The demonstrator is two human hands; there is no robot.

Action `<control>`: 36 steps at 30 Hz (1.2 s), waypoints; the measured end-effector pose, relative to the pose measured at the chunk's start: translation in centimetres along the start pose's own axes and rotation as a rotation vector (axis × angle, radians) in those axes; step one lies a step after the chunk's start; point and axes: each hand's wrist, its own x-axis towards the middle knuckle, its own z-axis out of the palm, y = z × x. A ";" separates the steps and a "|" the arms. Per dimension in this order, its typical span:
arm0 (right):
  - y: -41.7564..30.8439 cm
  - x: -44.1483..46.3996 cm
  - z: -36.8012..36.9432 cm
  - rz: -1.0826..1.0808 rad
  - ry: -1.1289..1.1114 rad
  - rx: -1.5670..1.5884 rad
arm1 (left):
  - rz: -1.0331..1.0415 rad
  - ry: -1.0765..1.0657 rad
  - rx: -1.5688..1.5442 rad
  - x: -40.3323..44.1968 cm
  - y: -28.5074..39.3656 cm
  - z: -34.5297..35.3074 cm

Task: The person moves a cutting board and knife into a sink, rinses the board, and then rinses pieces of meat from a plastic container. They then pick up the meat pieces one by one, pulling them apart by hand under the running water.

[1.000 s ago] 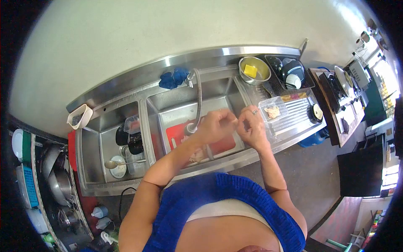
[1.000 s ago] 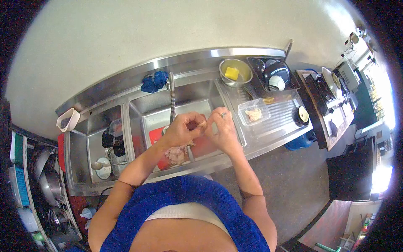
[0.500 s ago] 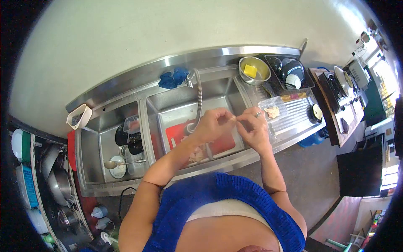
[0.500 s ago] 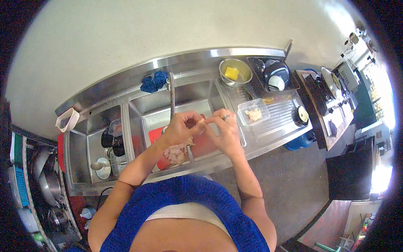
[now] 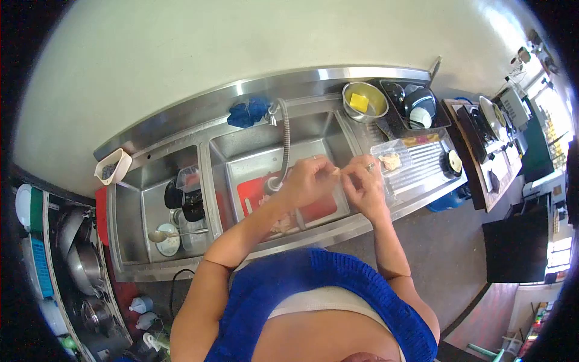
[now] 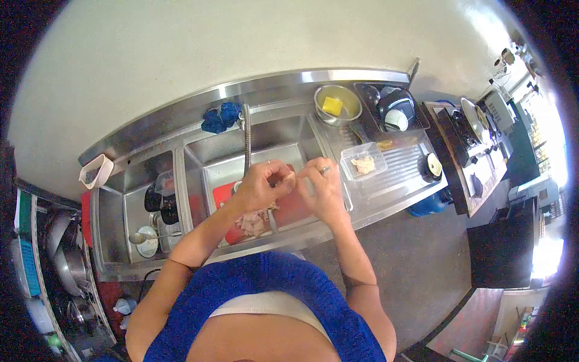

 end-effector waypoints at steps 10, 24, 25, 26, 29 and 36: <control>-0.5 0.1 -0.4 -0.040 -0.006 -0.065 | 0.148 0.041 0.206 0.2 0.1 0.1; 0.3 0.3 -0.5 -0.017 -0.005 0.053 | 0.070 -0.020 0.029 -0.1 0.1 0.1; 0.1 0.3 -0.7 -0.017 -0.005 0.053 | 0.050 -0.027 0.019 -0.1 0.2 0.0; 0.0 0.3 -0.7 -0.010 -0.011 0.046 | 0.030 -0.032 0.011 0.0 0.3 -0.1; 0.1 0.2 -0.8 -0.005 -0.023 0.059 | 0.028 -0.051 0.029 0.0 0.5 -0.3; -0.1 -0.1 -0.3 0.157 -0.016 0.259 | 0.033 -0.045 0.059 0.0 0.7 -0.2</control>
